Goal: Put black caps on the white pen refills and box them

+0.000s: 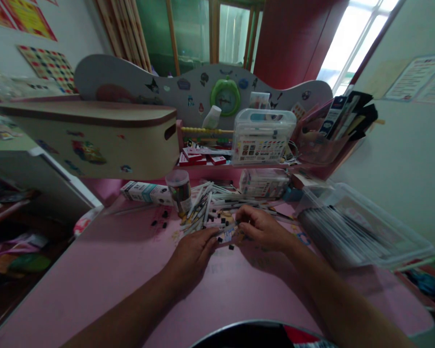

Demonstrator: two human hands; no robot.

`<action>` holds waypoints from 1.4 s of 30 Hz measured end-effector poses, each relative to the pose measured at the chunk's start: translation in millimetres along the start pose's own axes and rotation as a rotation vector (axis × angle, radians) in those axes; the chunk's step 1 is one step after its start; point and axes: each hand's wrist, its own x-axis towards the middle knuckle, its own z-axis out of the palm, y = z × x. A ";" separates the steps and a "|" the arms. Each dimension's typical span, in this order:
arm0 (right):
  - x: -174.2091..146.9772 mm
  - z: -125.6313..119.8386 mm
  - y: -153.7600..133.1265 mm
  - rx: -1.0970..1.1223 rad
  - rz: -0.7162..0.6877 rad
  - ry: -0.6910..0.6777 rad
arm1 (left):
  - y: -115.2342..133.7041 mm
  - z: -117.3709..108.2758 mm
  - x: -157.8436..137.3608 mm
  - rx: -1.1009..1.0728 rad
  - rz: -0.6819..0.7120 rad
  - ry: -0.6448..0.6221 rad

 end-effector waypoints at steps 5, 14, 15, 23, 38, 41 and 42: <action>1.3 0.2 -0.9 -0.064 0.042 0.002 | 1.6 -1.9 0.3 0.005 0.022 0.013; 3.2 -31.4 10.5 -0.412 0.229 0.204 | 7.3 -3.5 0.5 -0.023 -0.037 0.028; 2.9 -34.2 9.6 -0.535 0.276 0.141 | 8.0 -3.7 0.4 -0.030 -0.041 0.027; -2.8 -25.0 -5.1 -0.951 0.523 -0.125 | 11.0 -5.4 -2.0 -0.020 -0.068 0.033; 0.4 -8.6 -1.8 -0.230 0.146 -0.004 | 14.8 0.0 5.7 -1.153 -0.422 0.236; -2.0 -0.9 -1.6 0.067 0.177 -0.044 | 6.3 -2.7 11.7 -1.334 -0.406 0.245; -2.7 0.6 -1.9 0.112 0.185 -0.058 | 4.1 -3.9 12.9 -1.369 -0.423 0.257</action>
